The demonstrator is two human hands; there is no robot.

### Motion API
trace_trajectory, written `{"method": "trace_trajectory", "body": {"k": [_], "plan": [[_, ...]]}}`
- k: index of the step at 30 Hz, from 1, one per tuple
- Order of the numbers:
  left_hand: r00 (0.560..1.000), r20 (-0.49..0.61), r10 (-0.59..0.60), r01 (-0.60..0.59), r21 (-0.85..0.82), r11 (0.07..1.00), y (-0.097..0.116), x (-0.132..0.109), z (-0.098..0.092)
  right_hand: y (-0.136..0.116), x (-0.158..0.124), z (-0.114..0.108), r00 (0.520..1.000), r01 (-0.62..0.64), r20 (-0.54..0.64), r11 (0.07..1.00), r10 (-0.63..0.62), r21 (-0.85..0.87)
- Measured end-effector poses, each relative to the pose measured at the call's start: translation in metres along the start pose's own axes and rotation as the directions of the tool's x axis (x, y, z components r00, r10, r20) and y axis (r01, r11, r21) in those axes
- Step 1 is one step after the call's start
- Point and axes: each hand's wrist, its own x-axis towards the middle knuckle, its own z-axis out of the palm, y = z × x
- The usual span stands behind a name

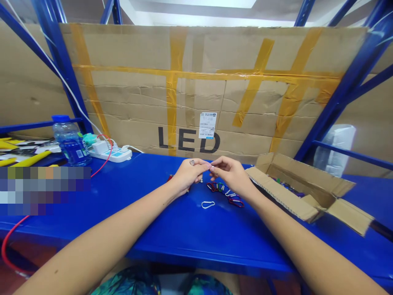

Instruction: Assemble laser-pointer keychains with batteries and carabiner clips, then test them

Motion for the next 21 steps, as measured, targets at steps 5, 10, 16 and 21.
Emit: {"method": "trace_trajectory", "body": {"k": [5, 10, 16, 21], "plan": [[1.0, -0.031, 0.0, 0.001, 0.048, 0.999, 0.002, -0.004, -0.001, 0.004, -0.001, -0.014, 0.996, 0.006, -0.085, 0.999, -0.01, -0.047], [1.0, 0.002, -0.023, 0.022, 0.183, 0.983, 0.002, -0.008, 0.002, 0.008, -0.001, -0.022, 0.991, -0.001, -0.13, 0.994, -0.012, -0.105], [0.999, 0.042, 0.024, -0.036, 0.317, 0.948, -0.004, -0.011, 0.007, 0.006, -0.004, -0.019, 0.997, 0.05, -0.049, 0.995, -0.054, -0.084], [0.999, 0.021, 0.046, -0.051, 0.403, 0.914, -0.004, -0.013, 0.009, 0.001, -0.006, -0.02, 0.995, 0.09, -0.024, 0.993, -0.092, -0.071]]}}
